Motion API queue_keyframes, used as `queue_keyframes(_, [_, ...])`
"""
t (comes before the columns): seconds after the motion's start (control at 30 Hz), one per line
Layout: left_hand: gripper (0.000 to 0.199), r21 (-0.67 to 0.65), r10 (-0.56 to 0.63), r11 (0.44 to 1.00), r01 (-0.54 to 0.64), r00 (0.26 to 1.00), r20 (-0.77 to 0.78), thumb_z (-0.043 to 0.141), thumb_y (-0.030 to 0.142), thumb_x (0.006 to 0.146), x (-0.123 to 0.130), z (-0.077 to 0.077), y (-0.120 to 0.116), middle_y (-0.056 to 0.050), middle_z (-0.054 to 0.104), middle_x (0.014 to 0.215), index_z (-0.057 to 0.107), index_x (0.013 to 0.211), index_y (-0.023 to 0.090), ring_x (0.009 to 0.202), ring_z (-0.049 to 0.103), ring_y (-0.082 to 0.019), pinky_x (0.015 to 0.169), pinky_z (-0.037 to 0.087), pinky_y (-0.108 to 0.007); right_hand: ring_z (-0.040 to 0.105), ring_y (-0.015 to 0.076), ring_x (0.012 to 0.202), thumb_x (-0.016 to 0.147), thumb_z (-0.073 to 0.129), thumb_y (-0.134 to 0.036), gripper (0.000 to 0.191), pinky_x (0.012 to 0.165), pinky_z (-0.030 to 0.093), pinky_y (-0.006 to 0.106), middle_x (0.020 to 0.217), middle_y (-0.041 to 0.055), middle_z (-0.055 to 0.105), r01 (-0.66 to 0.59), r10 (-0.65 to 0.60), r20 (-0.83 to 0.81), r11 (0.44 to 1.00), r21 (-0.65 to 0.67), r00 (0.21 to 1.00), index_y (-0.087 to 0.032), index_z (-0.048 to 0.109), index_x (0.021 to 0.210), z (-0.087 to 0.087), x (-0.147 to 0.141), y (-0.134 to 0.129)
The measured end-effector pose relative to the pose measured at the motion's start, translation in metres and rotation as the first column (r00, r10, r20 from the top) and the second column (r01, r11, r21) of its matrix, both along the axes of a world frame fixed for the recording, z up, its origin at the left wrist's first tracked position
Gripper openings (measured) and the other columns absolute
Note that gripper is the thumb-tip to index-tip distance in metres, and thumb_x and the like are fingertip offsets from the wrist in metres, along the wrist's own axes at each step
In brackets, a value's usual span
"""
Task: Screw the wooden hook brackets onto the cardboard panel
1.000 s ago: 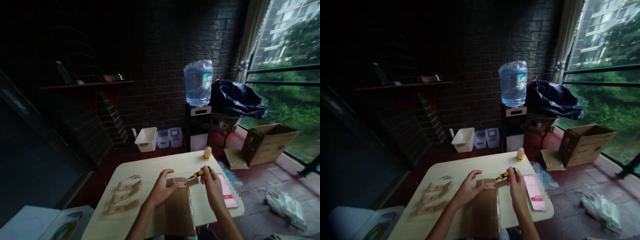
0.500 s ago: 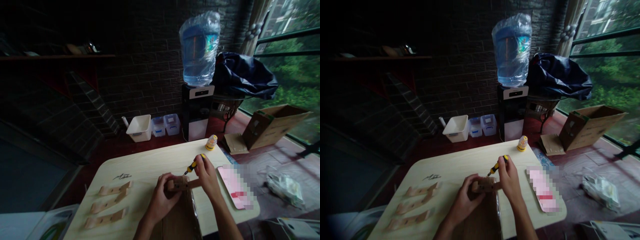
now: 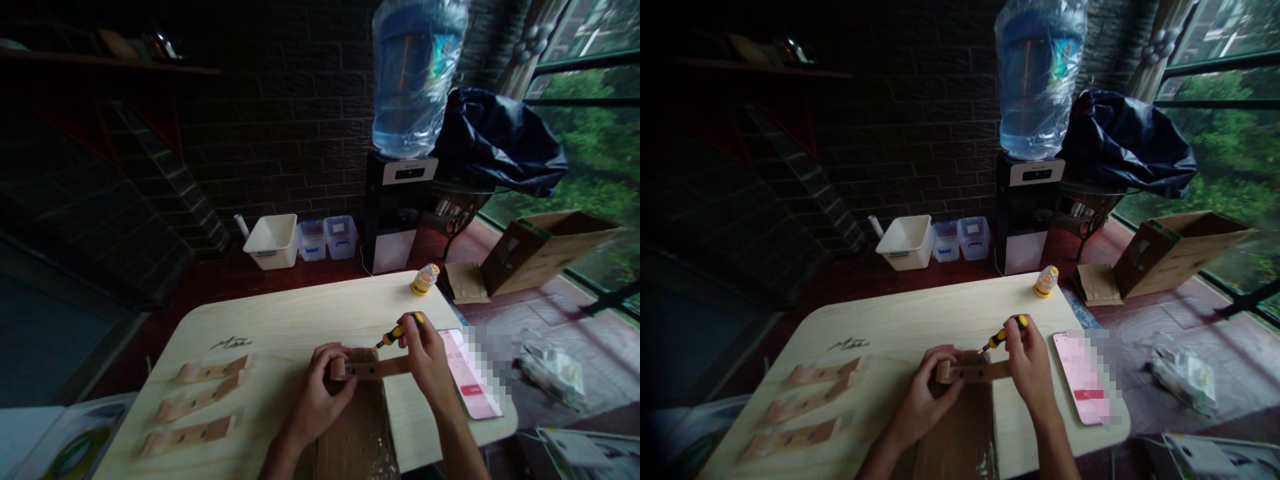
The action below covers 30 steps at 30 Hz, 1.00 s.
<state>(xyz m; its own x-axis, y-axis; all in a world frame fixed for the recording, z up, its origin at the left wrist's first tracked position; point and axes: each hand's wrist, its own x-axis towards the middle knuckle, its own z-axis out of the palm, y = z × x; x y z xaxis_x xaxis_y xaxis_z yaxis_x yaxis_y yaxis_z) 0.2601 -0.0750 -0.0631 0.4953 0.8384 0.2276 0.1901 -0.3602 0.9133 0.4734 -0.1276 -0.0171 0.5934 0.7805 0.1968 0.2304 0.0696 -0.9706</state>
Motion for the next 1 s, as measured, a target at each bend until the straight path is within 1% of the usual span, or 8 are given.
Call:
queue_keyframes(0.1, [0.021, 0.005, -0.004, 1.0, 0.004, 1.0, -0.002, 0.069, 0.025, 0.084, 0.001, 0.0, 0.001, -0.009, 0.064, 0.12, 0.062, 0.104, 0.025, 0.123, 0.056, -0.027, 0.107, 0.045, -0.045, 0.054, 0.0184, 0.065, 0.094, 0.05, -0.062, 0.044, 0.061, 0.042, 0.029, 0.062, -0.0015, 0.053, 0.03, -0.028, -0.078, 0.999, 0.015, 0.997, -0.022, 0.063, 0.085, -0.012, 0.002, 0.004])
queue_keyframes(0.23, [0.009, 0.002, 0.004, 1.0, -0.004, 1.0, 0.001, 0.067, 0.024, 0.084, 0.002, 0.0, 0.004, -0.009, 0.067, 0.117, 0.066, 0.093, 0.025, 0.122, 0.057, -0.028, 0.107, 0.045, -0.047, 0.055, 0.0178, 0.064, 0.094, 0.05, -0.063, 0.045, 0.063, 0.044, 0.029, 0.062, -0.0024, 0.054, 0.033, -0.028, -0.164, 0.999, 0.026, 0.986, -0.021, 0.063, 0.09, -0.022, 0.001, 0.007])
queue_keyframes(0.43, [0.004, 0.03, -0.012, 0.999, 0.013, 1.0, -0.01, 0.067, 0.022, 0.085, 0.002, -0.001, 0.007, -0.007, 0.069, 0.117, 0.068, 0.087, 0.025, 0.122, 0.056, -0.027, 0.108, 0.045, -0.049, 0.055, 0.0166, 0.063, 0.095, 0.051, -0.061, 0.043, 0.063, 0.043, 0.029, 0.062, -0.0035, 0.052, 0.024, -0.019, -0.204, 0.999, 0.025, 0.979, -0.021, 0.063, 0.091, -0.024, -0.001, 0.009])
queue_keyframes(0.63, [0.003, 0.003, -0.009, 1.0, 0.009, 0.999, -0.05, 0.071, 0.023, 0.083, 0.003, 0.0, 0.012, -0.008, 0.066, 0.125, 0.072, 0.084, 0.025, 0.125, 0.055, -0.028, 0.109, 0.043, -0.05, 0.054, 0.0168, 0.064, 0.095, 0.05, -0.062, 0.043, 0.063, 0.043, 0.029, 0.063, -0.0023, 0.053, 0.021, -0.018, -0.213, 1.0, 0.014, 0.977, -0.021, 0.063, 0.088, -0.029, -0.003, 0.008])
queue_keyframes(0.7, [0.003, -0.006, -0.017, 1.0, 0.017, 0.998, -0.062, 0.073, 0.024, 0.081, 0.004, 0.0, 0.014, -0.008, 0.065, 0.128, 0.073, 0.084, 0.025, 0.126, 0.054, -0.029, 0.11, 0.042, -0.051, 0.052, 0.016, 0.061, 0.094, 0.052, -0.063, 0.045, 0.059, 0.043, 0.027, 0.063, -0.0024, 0.053, 0.026, -0.025, -0.25, 1.0, 0.003, 0.968, -0.02, 0.063, 0.087, -0.031, -0.005, 0.008])
queue_keyframes(0.83, [0.002, -0.001, -0.015, 1.0, 0.015, 0.996, -0.086, 0.074, 0.026, 0.082, 0.003, -0.004, 0.016, -0.007, 0.063, 0.131, 0.075, 0.084, 0.026, 0.128, 0.053, -0.028, 0.112, 0.04, -0.05, 0.048, 0.0139, 0.054, 0.088, 0.057, -0.066, 0.046, 0.048, 0.039, 0.025, 0.061, -0.0036, 0.051, 0.033, -0.035, -0.38, 0.999, -0.01, 0.925, -0.021, 0.063, 0.087, -0.034, -0.009, 0.008])
queue_keyframes(1.0, [0.004, 0.013, -0.006, 1.0, 0.008, 0.995, -0.097, 0.078, 0.029, 0.08, 0.001, -0.008, 0.017, -0.005, 0.059, 0.137, 0.077, 0.084, 0.029, 0.132, 0.05, -0.029, 0.113, 0.038, -0.052, 0.046, 0.0129, 0.051, 0.088, 0.059, -0.066, 0.046, 0.047, 0.037, 0.025, 0.059, -0.0039, 0.051, 0.036, -0.034, -0.409, 0.999, -0.004, 0.912, -0.021, 0.063, 0.086, -0.039, -0.011, 0.006])
